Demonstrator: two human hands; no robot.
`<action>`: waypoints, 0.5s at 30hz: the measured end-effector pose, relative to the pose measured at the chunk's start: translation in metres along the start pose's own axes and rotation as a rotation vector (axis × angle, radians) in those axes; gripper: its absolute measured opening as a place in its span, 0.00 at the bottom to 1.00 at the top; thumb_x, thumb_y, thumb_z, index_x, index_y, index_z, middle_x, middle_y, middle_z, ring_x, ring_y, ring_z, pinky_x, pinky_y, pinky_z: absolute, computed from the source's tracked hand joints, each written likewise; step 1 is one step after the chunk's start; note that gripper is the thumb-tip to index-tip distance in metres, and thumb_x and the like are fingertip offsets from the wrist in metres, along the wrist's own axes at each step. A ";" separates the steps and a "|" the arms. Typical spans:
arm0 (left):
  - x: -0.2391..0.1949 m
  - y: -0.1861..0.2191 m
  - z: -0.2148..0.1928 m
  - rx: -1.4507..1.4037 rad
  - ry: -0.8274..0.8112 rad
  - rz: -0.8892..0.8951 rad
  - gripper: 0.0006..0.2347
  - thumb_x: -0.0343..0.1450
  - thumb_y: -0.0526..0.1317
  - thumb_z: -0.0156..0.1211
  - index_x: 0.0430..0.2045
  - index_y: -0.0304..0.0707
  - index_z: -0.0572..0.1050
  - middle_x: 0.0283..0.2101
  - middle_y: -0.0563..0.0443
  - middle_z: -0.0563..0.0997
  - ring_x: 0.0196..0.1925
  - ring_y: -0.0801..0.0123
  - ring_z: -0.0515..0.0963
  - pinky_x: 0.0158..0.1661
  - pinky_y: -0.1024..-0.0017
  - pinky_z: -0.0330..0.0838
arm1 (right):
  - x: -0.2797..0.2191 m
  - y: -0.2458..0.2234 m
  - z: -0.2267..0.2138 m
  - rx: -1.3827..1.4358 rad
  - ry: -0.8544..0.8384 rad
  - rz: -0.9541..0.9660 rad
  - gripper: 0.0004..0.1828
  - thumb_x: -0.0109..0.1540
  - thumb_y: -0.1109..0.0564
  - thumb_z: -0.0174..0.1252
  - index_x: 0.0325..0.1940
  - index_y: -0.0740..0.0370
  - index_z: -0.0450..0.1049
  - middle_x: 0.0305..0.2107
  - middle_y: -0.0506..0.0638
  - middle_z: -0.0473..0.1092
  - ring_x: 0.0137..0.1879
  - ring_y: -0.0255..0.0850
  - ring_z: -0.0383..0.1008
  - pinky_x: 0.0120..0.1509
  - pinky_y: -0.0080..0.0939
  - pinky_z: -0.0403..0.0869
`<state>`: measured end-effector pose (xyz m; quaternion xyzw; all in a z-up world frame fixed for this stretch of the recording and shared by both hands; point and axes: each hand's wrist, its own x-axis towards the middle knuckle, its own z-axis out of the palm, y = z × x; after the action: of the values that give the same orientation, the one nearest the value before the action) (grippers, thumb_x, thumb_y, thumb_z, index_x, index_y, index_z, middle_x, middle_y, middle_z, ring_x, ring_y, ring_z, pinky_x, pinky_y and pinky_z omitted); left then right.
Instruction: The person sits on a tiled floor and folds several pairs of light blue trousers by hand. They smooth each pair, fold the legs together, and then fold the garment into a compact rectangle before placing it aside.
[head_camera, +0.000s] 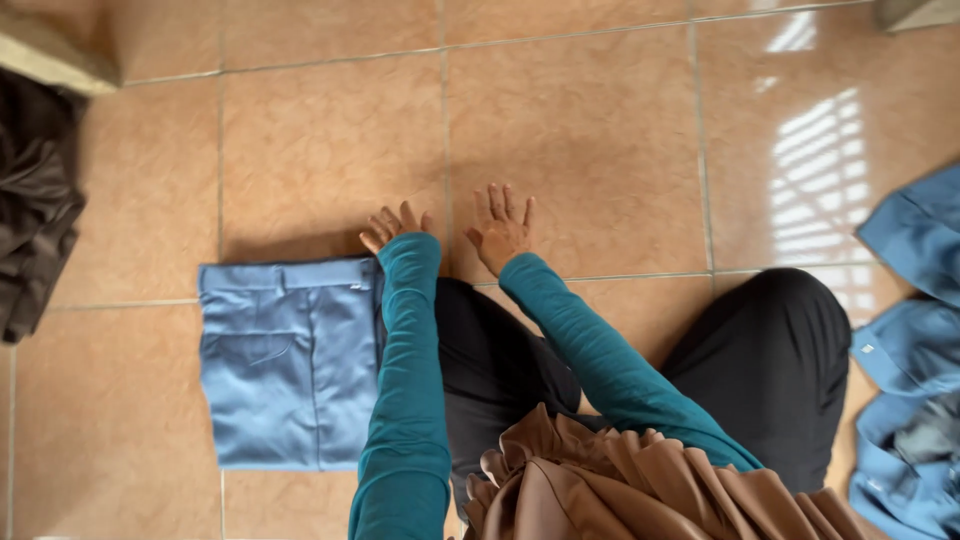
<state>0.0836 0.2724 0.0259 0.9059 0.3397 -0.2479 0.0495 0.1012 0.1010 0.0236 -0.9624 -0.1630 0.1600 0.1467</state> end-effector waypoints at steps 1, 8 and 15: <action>0.002 0.027 0.007 0.003 0.000 0.023 0.29 0.77 0.66 0.20 0.75 0.66 0.43 0.79 0.54 0.42 0.80 0.51 0.32 0.70 0.44 0.15 | -0.001 0.022 -0.004 -0.003 0.009 0.021 0.41 0.70 0.30 0.41 0.83 0.45 0.41 0.80 0.50 0.39 0.84 0.49 0.30 0.82 0.70 0.27; -0.076 0.176 0.014 0.096 -0.124 0.322 0.28 0.78 0.63 0.17 0.75 0.65 0.42 0.79 0.59 0.38 0.80 0.56 0.31 0.70 0.41 0.16 | -0.030 0.154 -0.026 -0.029 0.036 0.311 0.40 0.71 0.29 0.36 0.83 0.42 0.39 0.80 0.49 0.39 0.84 0.49 0.29 0.81 0.71 0.26; -0.112 0.265 0.040 0.049 -0.127 0.467 0.28 0.77 0.64 0.22 0.75 0.64 0.44 0.79 0.59 0.38 0.80 0.55 0.30 0.71 0.38 0.36 | -0.080 0.246 -0.086 0.027 0.091 0.474 0.39 0.71 0.29 0.35 0.83 0.41 0.40 0.79 0.49 0.41 0.84 0.48 0.32 0.82 0.72 0.30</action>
<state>0.1645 -0.0065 0.0240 0.9434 0.1113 -0.2945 0.1048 0.1257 -0.1705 0.0401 -0.9780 0.0764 0.1485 0.1250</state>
